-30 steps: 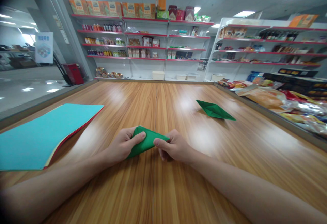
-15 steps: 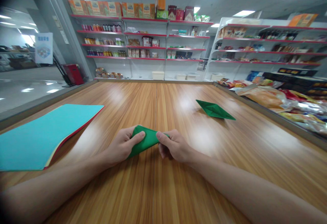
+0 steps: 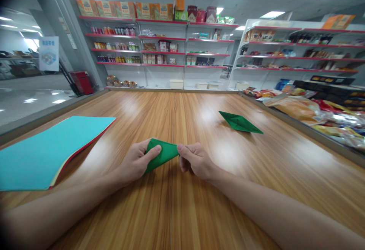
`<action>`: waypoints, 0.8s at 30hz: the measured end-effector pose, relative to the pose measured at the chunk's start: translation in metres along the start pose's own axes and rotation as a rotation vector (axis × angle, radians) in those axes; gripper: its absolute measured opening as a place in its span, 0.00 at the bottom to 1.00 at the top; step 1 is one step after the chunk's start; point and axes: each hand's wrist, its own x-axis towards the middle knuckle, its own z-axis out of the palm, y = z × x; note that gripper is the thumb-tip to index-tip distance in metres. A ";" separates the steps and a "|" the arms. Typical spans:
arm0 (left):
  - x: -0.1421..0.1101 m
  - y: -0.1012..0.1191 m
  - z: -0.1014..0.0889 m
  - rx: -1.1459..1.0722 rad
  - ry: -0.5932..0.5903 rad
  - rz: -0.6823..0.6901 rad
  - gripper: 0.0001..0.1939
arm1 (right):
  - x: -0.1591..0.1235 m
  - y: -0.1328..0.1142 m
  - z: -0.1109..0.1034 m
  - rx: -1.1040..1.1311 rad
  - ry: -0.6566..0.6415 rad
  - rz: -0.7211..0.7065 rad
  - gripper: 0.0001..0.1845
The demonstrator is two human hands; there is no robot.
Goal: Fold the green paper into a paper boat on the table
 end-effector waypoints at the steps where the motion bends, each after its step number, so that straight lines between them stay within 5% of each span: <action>1: 0.000 0.000 0.000 -0.001 0.000 0.001 0.17 | 0.000 0.000 0.000 0.008 0.002 0.003 0.35; 24: 0.001 0.002 0.000 0.014 -0.018 0.066 0.17 | -0.001 0.001 -0.001 -0.114 -0.079 -0.037 0.36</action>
